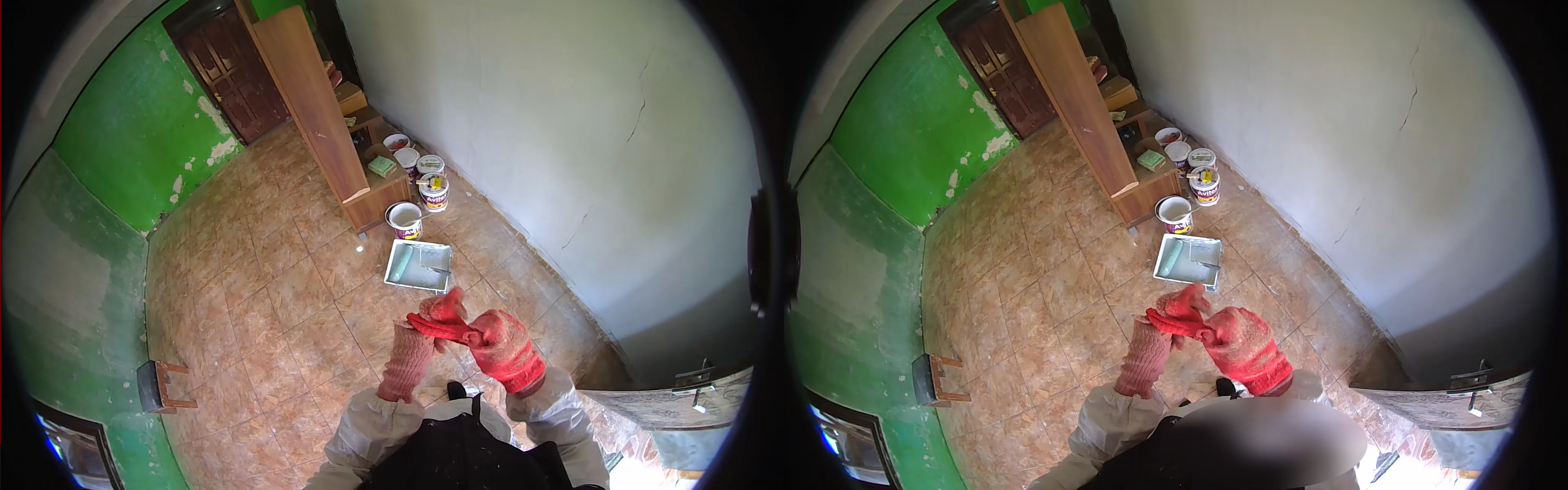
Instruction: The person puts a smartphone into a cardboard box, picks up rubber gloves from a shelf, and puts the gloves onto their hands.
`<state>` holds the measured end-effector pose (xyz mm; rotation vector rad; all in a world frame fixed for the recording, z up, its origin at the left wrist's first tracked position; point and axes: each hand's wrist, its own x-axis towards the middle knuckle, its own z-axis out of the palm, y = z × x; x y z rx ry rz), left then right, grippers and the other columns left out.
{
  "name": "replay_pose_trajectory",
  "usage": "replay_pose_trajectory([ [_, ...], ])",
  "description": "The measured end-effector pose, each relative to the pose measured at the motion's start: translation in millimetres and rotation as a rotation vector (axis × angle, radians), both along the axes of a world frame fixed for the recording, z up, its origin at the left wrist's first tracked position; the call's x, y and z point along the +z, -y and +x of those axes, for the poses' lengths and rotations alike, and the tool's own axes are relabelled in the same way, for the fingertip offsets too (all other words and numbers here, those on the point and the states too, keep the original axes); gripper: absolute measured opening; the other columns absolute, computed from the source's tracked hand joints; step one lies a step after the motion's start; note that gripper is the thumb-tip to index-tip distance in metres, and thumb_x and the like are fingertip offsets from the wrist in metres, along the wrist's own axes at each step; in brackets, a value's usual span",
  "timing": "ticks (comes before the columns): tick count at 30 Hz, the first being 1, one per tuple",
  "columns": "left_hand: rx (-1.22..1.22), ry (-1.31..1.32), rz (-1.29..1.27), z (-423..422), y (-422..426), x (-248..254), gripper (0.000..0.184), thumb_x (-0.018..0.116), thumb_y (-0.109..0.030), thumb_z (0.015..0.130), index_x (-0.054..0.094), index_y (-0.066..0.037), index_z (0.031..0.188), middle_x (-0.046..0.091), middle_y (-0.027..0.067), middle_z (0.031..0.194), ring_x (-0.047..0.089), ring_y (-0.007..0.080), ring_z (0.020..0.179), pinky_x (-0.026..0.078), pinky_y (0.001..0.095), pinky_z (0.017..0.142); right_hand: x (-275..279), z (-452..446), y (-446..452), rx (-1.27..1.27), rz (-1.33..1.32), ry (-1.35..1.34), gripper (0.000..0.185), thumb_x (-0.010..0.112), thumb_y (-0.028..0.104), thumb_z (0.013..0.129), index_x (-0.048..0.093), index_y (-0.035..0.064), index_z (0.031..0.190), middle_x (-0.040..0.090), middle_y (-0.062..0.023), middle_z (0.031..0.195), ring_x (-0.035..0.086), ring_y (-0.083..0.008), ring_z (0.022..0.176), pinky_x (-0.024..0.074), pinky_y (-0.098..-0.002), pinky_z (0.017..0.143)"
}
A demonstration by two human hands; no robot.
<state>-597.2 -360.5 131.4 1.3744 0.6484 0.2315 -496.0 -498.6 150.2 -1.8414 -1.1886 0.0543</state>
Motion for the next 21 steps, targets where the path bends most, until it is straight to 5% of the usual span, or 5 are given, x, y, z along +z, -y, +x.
replay_pose_trajectory([
  [3, 0.04, 0.044, -0.047, 11, -2, -11, 0.03, 0.056, -0.026, 0.089, 0.057, -0.009, 0.113, 0.063, 0.0017, 0.083, 0.056, 0.0133, 0.062, 0.045, 0.0271, 0.054, 4, 9, 1, 0.062, -0.127, 0.153, 0.01, 0.063, 0.02, 0.076, 0.065, 0.0107, 0.079, 0.061, -0.0123, 0.074, 0.059, -0.033, 0.07, 0.0467, -0.0434, 0.061],
  [5, -0.019, 0.317, 0.83, 30, -7, -22, 0.032, 0.057, -0.022, 0.086, 0.056, -0.01, 0.115, 0.061, 0.007, 0.096, 0.057, 0.0199, 0.076, 0.047, 0.0348, 0.069, 2, -1, -3, 0.209, -0.125, 0.097, 0.008, 0.065, 0.016, 0.071, 0.065, 0.0084, 0.073, 0.06, -0.0108, 0.07, 0.058, -0.0319, 0.068, 0.047, -0.0409, 0.06],
  [17, -0.101, 0.264, 0.974, 17, -8, -79, 0.035, 0.062, -0.019, 0.082, 0.057, -0.004, 0.113, 0.056, 0.0144, 0.111, 0.058, 0.0286, 0.094, 0.046, 0.0358, 0.072, 4, -31, -12, 0.253, -0.116, 0.077, 0.018, 0.064, 0.024, 0.075, 0.058, 0.0086, 0.067, 0.057, -0.0116, 0.067, 0.057, -0.0326, 0.065, 0.0452, -0.0434, 0.056],
  [19, 0.028, 0.17, 0.678, 35, 2, -17, 0.042, 0.064, -0.021, 0.082, 0.054, -0.005, 0.118, 0.056, 0.013, 0.115, 0.059, 0.028, 0.094, 0.048, 0.0359, 0.072, 3, -37, -11, 0.261, -0.079, 0.16, 0.018, 0.064, 0.021, 0.075, 0.054, 0.0081, 0.066, 0.055, -0.0112, 0.065, 0.057, -0.0321, 0.063, 0.0437, -0.0433, 0.053],
  [21, 0.092, 0.137, 1.291, 41, -2, -11, 0.048, 0.066, -0.024, 0.081, 0.05, -0.004, 0.122, 0.053, 0.0163, 0.119, 0.056, 0.0308, 0.102, 0.048, 0.0378, 0.081, -2, -39, -9, 0.24, -0.014, 0.173, 0.016, 0.064, 0.018, 0.074, 0.055, 0.0072, 0.068, 0.054, -0.0113, 0.064, 0.056, -0.032, 0.06, 0.0427, -0.0434, 0.051],
])
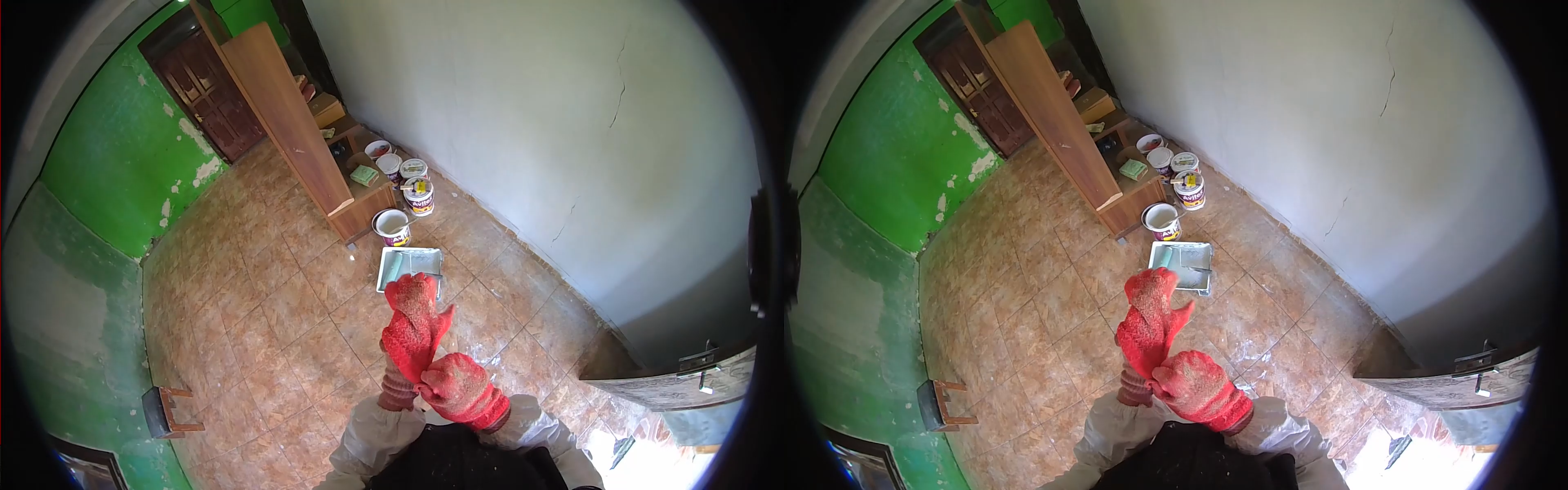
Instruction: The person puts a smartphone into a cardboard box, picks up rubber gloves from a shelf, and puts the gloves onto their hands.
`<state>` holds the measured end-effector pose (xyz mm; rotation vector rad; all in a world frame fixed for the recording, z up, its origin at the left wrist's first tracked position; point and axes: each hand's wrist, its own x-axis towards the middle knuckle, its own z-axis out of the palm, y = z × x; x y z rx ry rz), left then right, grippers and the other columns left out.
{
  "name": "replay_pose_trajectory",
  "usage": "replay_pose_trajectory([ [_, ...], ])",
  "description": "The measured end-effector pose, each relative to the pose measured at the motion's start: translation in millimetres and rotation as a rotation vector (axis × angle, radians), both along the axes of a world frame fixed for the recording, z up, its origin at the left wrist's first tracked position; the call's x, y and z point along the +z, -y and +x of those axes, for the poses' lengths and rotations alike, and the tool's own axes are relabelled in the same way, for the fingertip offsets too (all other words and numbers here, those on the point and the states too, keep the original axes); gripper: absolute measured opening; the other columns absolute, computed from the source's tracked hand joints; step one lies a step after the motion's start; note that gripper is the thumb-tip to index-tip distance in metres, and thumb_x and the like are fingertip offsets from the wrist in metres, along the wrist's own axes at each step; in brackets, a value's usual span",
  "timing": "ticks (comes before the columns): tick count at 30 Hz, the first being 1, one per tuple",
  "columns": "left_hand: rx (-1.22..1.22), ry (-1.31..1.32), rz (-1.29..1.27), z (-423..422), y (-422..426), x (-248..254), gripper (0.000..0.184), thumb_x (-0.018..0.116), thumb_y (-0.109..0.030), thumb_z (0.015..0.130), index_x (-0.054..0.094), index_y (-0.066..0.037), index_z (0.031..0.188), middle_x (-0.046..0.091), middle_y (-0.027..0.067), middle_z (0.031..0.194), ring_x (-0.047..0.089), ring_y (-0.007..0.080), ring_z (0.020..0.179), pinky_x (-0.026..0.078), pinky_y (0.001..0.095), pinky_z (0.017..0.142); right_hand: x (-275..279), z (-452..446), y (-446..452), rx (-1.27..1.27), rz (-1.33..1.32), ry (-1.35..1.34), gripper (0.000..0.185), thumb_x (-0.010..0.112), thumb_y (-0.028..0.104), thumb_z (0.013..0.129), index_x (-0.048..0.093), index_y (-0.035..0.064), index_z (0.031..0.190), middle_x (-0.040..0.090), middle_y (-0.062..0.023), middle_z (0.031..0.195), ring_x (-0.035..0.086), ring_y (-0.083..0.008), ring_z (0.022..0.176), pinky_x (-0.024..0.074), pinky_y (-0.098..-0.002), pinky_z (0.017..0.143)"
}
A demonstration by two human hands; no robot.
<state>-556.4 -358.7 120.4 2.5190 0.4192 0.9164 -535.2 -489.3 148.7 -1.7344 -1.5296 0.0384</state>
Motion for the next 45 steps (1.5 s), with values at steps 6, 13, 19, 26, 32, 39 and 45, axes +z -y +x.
replay_pose_trajectory([
  [6, -0.07, 0.085, 0.155, 23, -4, 18, 0.055, 0.069, -0.016, 0.074, 0.04, 0.0, 0.119, 0.044, 0.0146, 0.107, 0.045, 0.0336, 0.098, 0.036, 0.0438, 0.095, 2, -7, 10, 0.007, 0.12, -0.144, 0.013, 0.065, 0.011, 0.07, 0.054, 0.004, 0.067, 0.053, -0.0108, 0.065, 0.055, -0.0316, 0.063, 0.0434, -0.0418, 0.054],
  [13, -0.359, 0.034, -0.27, 2, -8, 22, 0.049, 0.067, -0.02, 0.074, 0.045, 0.0, 0.112, 0.048, 0.0131, 0.102, 0.049, 0.0313, 0.096, 0.035, 0.0402, 0.098, -4, -8, 19, -0.033, -0.015, -0.191, 0.015, 0.067, 0.016, 0.072, 0.058, 0.0037, 0.074, 0.053, -0.0109, 0.068, 0.056, -0.0316, 0.067, 0.0449, -0.0403, 0.058],
  [19, -0.538, -0.033, -0.336, -25, -2, 1, 0.043, 0.067, -0.022, 0.074, 0.049, 0.0, 0.106, 0.052, 0.0114, 0.096, 0.052, 0.0291, 0.094, 0.034, 0.0376, 0.101, 31, -13, 16, -0.441, 0.038, -0.257, 0.035, 0.079, 0.025, 0.064, 0.063, 0.0019, 0.085, 0.056, -0.0122, 0.065, 0.056, -0.0304, 0.059, 0.0456, -0.0347, 0.058],
  [26, -0.684, -0.258, -1.108, -14, -2, 21, 0.049, 0.067, -0.036, 0.076, 0.05, -0.001, 0.105, 0.054, 0.0089, 0.092, 0.053, 0.0253, 0.089, 0.037, 0.0375, 0.1, 34, 22, 17, -0.464, 0.413, -1.052, 0.029, 0.054, 0.016, 0.092, 0.047, 0.0019, 0.117, 0.056, -0.0094, 0.099, 0.056, -0.0161, 0.081, 0.0474, -0.0322, 0.078],
  [32, -0.668, 0.076, -0.492, -19, 18, 52, 0.059, 0.069, -0.031, 0.077, 0.044, -0.002, 0.122, 0.055, 0.0125, 0.098, 0.053, 0.0247, 0.098, 0.038, 0.035, 0.096, -16, 80, 10, 0.045, 0.202, -1.649, 0.059, 0.058, 0.013, 0.088, 0.03, 0.0024, 0.139, 0.059, -0.0089, 0.11, 0.058, -0.0146, 0.085, 0.0467, -0.0258, 0.076],
  [39, -1.01, 0.144, -0.975, 26, -10, 42, 0.061, 0.067, -0.028, 0.077, 0.041, 0.0, 0.125, 0.05, 0.0077, 0.11, 0.048, 0.0177, 0.104, 0.039, 0.0312, 0.093, 34, 63, -19, -0.414, 0.66, -0.939, 0.03, 0.057, 0.004, 0.086, 0.055, -0.0008, 0.115, 0.059, -0.0017, 0.09, 0.054, -0.0101, 0.081, 0.0449, -0.0246, 0.075],
  [45, -1.022, 0.929, -2.545, 18, -27, 1, 0.045, 0.054, -0.028, 0.089, 0.039, 0.0, 0.12, 0.048, 0.0051, 0.105, 0.047, 0.0151, 0.092, 0.04, 0.0273, 0.083, -13, 25, 11, -0.276, 0.24, -0.503, 0.032, 0.071, 0.004, 0.076, 0.061, 0.0013, 0.106, 0.061, -0.0097, 0.083, 0.061, -0.0199, 0.081, 0.0478, -0.0291, 0.069],
])
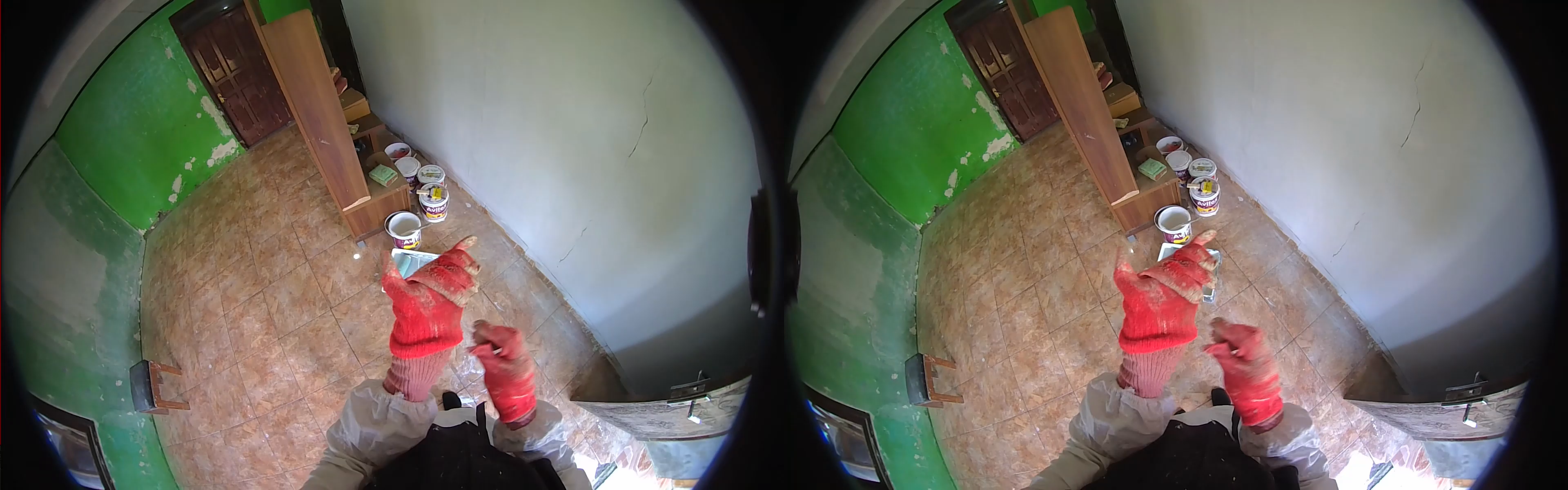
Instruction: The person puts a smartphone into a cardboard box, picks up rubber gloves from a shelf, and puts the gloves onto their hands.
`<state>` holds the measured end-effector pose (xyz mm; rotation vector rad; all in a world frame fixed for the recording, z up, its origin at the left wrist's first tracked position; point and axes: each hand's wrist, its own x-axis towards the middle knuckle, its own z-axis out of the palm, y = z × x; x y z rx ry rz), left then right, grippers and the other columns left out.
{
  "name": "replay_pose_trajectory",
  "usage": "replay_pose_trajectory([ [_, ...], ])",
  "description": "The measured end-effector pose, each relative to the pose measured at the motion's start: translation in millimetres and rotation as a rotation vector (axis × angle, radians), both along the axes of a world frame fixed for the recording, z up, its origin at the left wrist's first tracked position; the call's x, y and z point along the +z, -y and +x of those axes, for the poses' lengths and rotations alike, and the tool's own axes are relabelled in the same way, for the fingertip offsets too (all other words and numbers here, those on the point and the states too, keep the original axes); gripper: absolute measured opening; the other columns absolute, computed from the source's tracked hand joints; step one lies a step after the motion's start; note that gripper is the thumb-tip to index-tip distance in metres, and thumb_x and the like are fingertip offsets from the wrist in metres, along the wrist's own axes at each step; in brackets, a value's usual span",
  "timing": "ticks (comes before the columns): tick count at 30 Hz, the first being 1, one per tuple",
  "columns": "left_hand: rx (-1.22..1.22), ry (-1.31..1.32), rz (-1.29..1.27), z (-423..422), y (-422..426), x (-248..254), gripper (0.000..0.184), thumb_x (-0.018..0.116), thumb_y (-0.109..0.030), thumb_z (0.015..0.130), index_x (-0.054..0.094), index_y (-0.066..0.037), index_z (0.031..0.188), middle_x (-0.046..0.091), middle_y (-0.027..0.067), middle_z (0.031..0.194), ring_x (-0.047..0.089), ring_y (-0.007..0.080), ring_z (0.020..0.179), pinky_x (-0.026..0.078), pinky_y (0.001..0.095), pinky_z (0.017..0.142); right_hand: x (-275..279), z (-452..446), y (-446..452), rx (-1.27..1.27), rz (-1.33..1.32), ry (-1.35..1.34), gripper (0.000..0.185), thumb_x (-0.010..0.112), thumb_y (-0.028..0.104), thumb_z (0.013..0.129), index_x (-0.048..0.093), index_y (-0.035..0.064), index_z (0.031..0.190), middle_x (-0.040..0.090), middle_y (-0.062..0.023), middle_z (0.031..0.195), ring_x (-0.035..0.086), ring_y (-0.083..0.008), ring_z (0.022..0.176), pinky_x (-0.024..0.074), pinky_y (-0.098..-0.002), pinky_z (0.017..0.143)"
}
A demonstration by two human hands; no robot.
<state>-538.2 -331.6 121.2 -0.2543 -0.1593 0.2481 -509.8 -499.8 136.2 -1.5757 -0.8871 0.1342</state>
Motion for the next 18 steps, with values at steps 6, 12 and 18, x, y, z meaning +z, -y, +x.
replay_pose_trajectory([
  [6, 0.313, -0.512, 0.989, 10, 12, 5, 0.032, 0.048, -0.013, 0.09, 0.039, -0.001, 0.118, 0.048, 0.0057, 0.1, 0.048, 0.0144, 0.091, 0.043, 0.0264, 0.08, 27, -2, -6, 0.001, 0.006, -0.034, 0.036, 0.075, 0.008, 0.068, 0.063, 0.0036, 0.101, 0.062, -0.0153, 0.083, 0.064, -0.0271, 0.074, 0.0496, -0.0325, 0.065],
  [12, 0.497, -0.366, 1.044, 21, 34, 57, 0.02, 0.047, -0.018, 0.09, 0.054, 0.001, 0.088, 0.04, -0.0015, 0.067, 0.038, 0.0108, 0.062, 0.037, 0.0244, 0.066, 59, 5, -8, 0.011, -0.286, 0.488, 0.022, 0.068, 0.007, 0.076, 0.063, 0.0039, 0.097, 0.064, -0.0147, 0.086, 0.063, -0.0271, 0.08, 0.0499, -0.03, 0.066],
  [18, 0.719, -0.598, 1.448, 12, 37, 44, 0.026, 0.056, -0.014, 0.089, 0.047, 0.001, 0.108, 0.056, 0.0069, 0.088, 0.051, 0.0153, 0.076, 0.043, 0.0284, 0.076, 36, 0, -4, 0.142, 0.129, -0.503, 0.017, 0.064, -0.001, 0.081, 0.055, 0.0019, 0.095, 0.063, -0.0084, 0.088, 0.063, -0.0199, 0.082, 0.0499, -0.0289, 0.071],
])
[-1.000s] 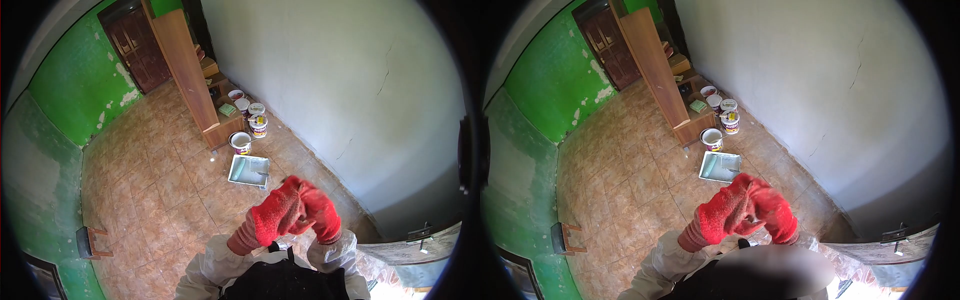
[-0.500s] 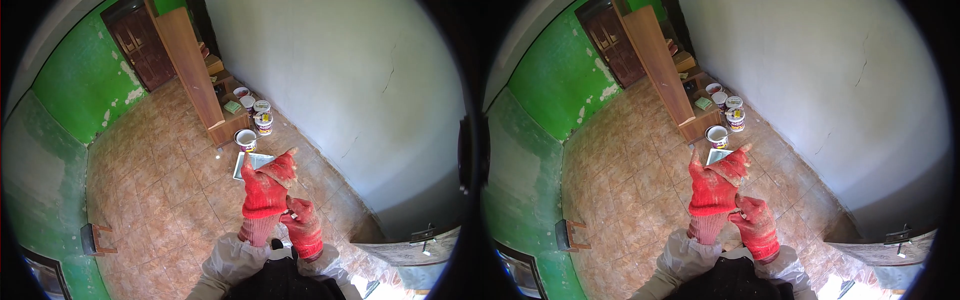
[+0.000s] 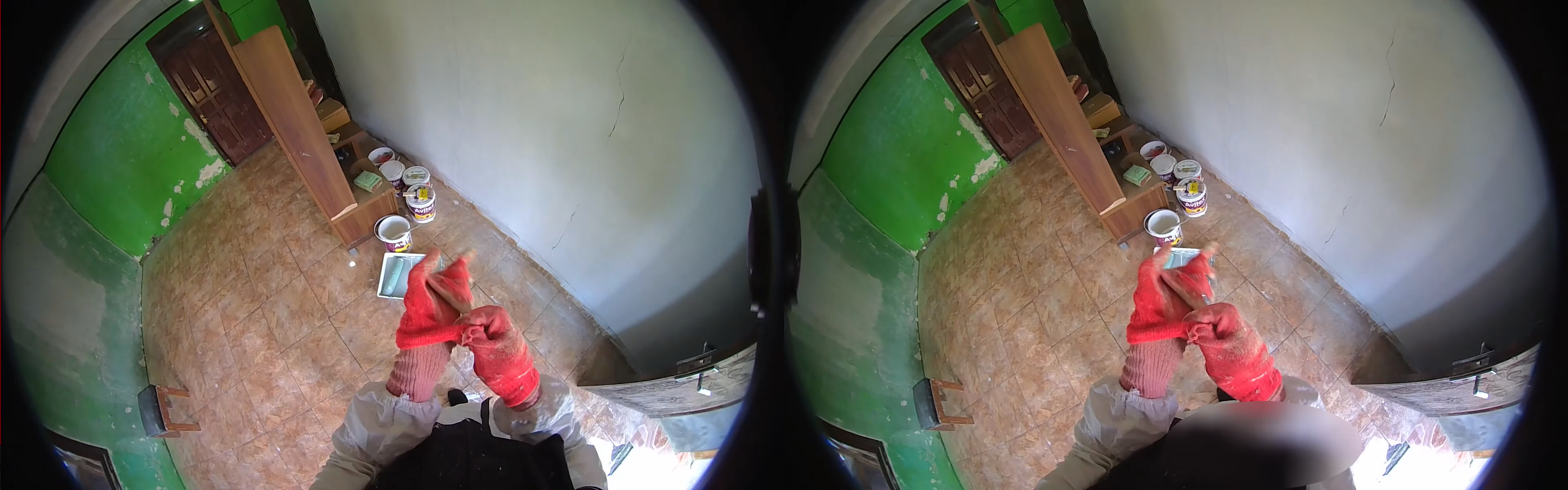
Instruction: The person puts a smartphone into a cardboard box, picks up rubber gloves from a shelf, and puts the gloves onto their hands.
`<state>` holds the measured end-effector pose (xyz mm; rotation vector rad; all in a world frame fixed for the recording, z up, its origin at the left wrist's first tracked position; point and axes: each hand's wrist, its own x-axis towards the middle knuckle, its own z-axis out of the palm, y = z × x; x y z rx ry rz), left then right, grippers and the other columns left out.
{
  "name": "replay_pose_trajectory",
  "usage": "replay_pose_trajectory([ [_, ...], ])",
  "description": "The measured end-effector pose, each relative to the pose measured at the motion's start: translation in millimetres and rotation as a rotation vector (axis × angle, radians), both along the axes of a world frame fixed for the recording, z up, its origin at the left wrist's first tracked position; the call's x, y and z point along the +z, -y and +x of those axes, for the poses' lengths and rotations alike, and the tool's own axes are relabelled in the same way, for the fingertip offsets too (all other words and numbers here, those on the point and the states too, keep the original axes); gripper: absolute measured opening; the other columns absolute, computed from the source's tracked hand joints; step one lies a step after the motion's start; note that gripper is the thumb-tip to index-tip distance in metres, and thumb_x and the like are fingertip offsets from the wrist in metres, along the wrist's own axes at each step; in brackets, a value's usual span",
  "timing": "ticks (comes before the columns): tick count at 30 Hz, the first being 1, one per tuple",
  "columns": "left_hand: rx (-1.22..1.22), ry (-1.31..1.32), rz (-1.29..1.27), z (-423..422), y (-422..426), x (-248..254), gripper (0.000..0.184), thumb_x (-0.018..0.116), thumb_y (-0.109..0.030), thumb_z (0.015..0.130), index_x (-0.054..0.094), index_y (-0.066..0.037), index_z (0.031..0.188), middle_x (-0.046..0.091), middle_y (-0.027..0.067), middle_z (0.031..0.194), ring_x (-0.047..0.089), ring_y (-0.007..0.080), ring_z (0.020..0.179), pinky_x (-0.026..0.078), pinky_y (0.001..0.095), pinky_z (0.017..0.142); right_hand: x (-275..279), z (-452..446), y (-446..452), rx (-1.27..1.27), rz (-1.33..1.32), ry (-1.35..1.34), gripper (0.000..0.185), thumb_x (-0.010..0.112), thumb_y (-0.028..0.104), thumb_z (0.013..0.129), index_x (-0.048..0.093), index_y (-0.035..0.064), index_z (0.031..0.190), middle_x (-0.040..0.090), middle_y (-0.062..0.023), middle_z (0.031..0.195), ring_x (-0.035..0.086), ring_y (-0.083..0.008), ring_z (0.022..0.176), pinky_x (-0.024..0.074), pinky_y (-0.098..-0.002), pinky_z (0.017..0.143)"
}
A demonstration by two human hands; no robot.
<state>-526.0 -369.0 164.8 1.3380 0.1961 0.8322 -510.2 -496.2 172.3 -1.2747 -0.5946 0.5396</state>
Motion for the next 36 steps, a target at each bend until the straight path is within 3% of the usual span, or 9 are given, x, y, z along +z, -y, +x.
replay_pose_trajectory([
  [1, 0.141, -0.056, 0.238, -1, 1, -11, 0.032, 0.059, -0.011, 0.088, 0.044, 0.001, 0.114, 0.061, 0.0097, 0.094, 0.055, 0.0165, 0.081, 0.045, 0.0296, 0.079, -1, 1, 0, 0.0, 0.002, 0.001, 0.017, 0.064, -0.001, 0.081, 0.055, 0.0019, 0.095, 0.063, -0.0084, 0.088, 0.063, -0.0199, 0.082, 0.0499, -0.0289, 0.071],
  [5, -0.22, -0.015, -0.099, -4, -6, -14, 0.043, 0.059, -0.012, 0.088, 0.036, 0.0, 0.122, 0.06, 0.0143, 0.104, 0.057, 0.0184, 0.09, 0.045, 0.0305, 0.082, 4, 15, 3, 0.276, 0.11, 0.277, 0.016, 0.065, 0.006, 0.083, 0.055, 0.0026, 0.095, 0.061, -0.0086, 0.086, 0.062, -0.0222, 0.082, 0.0493, -0.0299, 0.07],
  [7, 0.038, -0.153, 0.147, 0, -8, 0, 0.023, 0.049, -0.015, 0.09, 0.056, 0.002, 0.104, 0.064, 0.0127, 0.091, 0.059, 0.0161, 0.074, 0.046, 0.0271, 0.067, 40, 22, 4, 0.367, -0.532, 0.884, 0.02, 0.069, 0.014, 0.075, 0.056, 0.0044, 0.088, 0.061, -0.0132, 0.09, 0.06, -0.0274, 0.079, 0.0481, -0.0349, 0.071],
  [10, 0.056, -0.111, 0.139, -1, -7, 20, 0.023, 0.05, -0.015, 0.09, 0.056, 0.001, 0.104, 0.064, 0.0123, 0.091, 0.059, 0.0163, 0.074, 0.046, 0.0274, 0.068, 42, 22, 1, 0.011, -0.62, 1.132, 0.027, 0.071, 0.014, 0.067, 0.059, 0.0058, 0.089, 0.06, -0.0163, 0.093, 0.057, -0.0348, 0.085, 0.0475, -0.0394, 0.075],
  [14, 0.123, -0.07, 0.156, -2, 1, 18, 0.024, 0.051, -0.016, 0.09, 0.057, 0.001, 0.105, 0.063, 0.0115, 0.09, 0.059, 0.0167, 0.075, 0.046, 0.028, 0.069, 31, 15, -22, -0.432, -0.538, 0.873, 0.032, 0.064, 0.005, 0.072, 0.058, 0.0055, 0.103, 0.059, -0.0155, 0.099, 0.057, -0.0346, 0.092, 0.0467, -0.0391, 0.079],
  [17, 0.197, -0.067, 0.197, 0, 2, 24, 0.024, 0.052, -0.017, 0.09, 0.057, 0.001, 0.106, 0.063, 0.0108, 0.089, 0.059, 0.0171, 0.076, 0.046, 0.0284, 0.069, -3, 17, -39, -0.482, -0.23, 0.668, 0.036, 0.062, -0.001, 0.071, 0.056, 0.0053, 0.106, 0.056, -0.0162, 0.104, 0.057, -0.0342, 0.095, 0.0463, -0.0373, 0.081],
  [28, 0.86, -0.001, 0.573, 11, -11, 42, 0.029, 0.055, -0.023, 0.09, 0.06, -0.002, 0.108, 0.061, 0.0062, 0.083, 0.059, 0.018, 0.077, 0.046, 0.0302, 0.073, -7, -17, -23, -0.295, -0.432, 0.595, 0.034, 0.06, 0.005, 0.076, 0.06, 0.0082, 0.11, 0.06, -0.0166, 0.096, 0.06, -0.0342, 0.09, 0.0486, -0.0399, 0.074],
  [35, 0.11, 0.062, 0.194, 19, -33, 6, 0.044, 0.052, -0.031, 0.093, 0.038, -0.005, 0.126, 0.051, 0.0104, 0.116, 0.057, 0.0262, 0.096, 0.049, 0.0385, 0.083, 28, -30, 1, -0.329, -0.354, 0.933, 0.043, 0.063, 0.002, 0.063, 0.063, 0.0081, 0.106, 0.062, -0.0115, 0.086, 0.061, -0.0308, 0.074, 0.0489, -0.0388, 0.062],
  [36, 0.116, 0.003, 0.068, 13, -16, 44, 0.035, 0.057, -0.028, 0.09, 0.048, -0.003, 0.112, 0.054, 0.0085, 0.097, 0.056, 0.0228, 0.084, 0.048, 0.0374, 0.075, 23, -27, -1, -0.34, -0.336, 0.95, 0.044, 0.062, 0.002, 0.064, 0.063, 0.0088, 0.107, 0.062, -0.0112, 0.085, 0.061, -0.0305, 0.073, 0.0489, -0.0388, 0.062],
])
